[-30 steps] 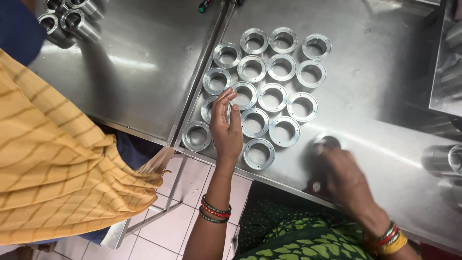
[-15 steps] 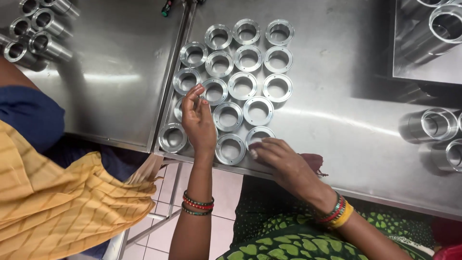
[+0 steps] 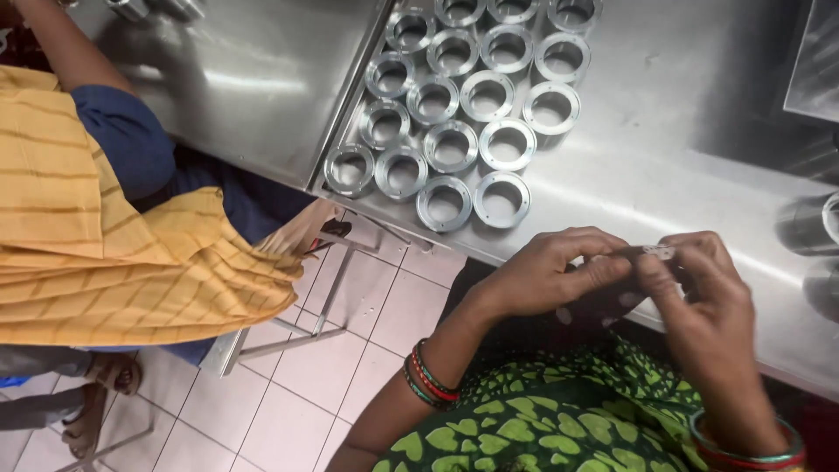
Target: Inspecting and cleaning industrial metal ring components with a cloth on a metal workbench.
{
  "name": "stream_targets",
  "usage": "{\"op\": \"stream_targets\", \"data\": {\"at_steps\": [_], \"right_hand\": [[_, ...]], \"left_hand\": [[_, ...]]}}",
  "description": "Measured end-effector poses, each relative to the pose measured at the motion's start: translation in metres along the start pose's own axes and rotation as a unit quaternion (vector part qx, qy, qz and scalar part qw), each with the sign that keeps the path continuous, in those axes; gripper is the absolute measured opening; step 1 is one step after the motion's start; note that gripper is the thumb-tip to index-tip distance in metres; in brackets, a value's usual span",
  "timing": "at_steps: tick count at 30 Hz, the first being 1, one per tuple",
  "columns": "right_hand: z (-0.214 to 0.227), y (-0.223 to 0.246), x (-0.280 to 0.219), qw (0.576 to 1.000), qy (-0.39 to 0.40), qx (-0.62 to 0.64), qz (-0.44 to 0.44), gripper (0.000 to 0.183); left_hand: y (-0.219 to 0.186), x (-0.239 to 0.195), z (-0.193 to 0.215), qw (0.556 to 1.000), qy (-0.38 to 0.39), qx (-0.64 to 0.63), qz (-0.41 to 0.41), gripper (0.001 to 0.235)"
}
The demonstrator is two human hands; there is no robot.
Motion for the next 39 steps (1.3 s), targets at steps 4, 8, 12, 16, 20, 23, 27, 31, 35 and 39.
{"op": "stream_targets", "data": {"at_steps": [4,8,12,16,20,23,27,31,35,39], "right_hand": [[0.016,-0.016,-0.013,0.908,0.182,0.317,-0.204,0.033],[0.022,-0.047,-0.028,0.799,0.216,0.489,-0.276,0.024],[0.045,-0.076,-0.034,0.829,0.2,0.454,-0.26,0.026],[0.055,-0.097,-0.039,0.839,0.202,0.428,-0.267,0.03],[0.066,-0.105,-0.038,0.806,0.192,0.476,-0.294,0.038],[0.068,-0.094,-0.037,0.819,0.215,0.429,-0.316,0.048],[0.06,-0.088,-0.038,0.815,0.283,0.412,-0.295,0.062],[0.077,-0.085,-0.037,0.781,0.344,0.465,-0.237,0.068],[0.094,-0.109,-0.037,0.776,0.301,0.473,-0.289,0.071],[0.085,-0.103,-0.032,0.94,0.193,0.082,-0.27,0.073]], "left_hand": [[-0.014,0.009,-0.018,0.988,0.133,0.046,0.067,0.037],[-0.029,0.026,-0.011,0.974,0.209,0.063,0.067,0.033],[-0.017,0.033,0.001,0.979,0.179,0.027,0.096,0.036],[-0.032,0.053,-0.016,0.98,0.104,-0.109,0.131,0.029],[-0.028,0.052,-0.027,0.961,0.142,-0.013,0.239,0.033],[-0.034,0.061,-0.044,0.955,0.197,0.203,-0.094,0.03],[-0.029,0.066,-0.076,0.973,0.216,0.086,0.002,0.051],[-0.015,0.066,-0.076,0.95,0.288,0.12,-0.006,0.055],[0.011,0.061,-0.065,0.948,0.303,0.046,0.087,0.037],[0.014,0.061,-0.088,0.959,0.233,0.034,0.157,0.036]]}}
Point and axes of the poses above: each hand's wrist, its own x-axis towards the middle knuckle, its own z-axis out of the back of the hand, y = z × x, the point moved 4 cm from there along x, towards the middle knuckle, and after that the axes turned 13 degrees about -z, right-handed, at the moved point
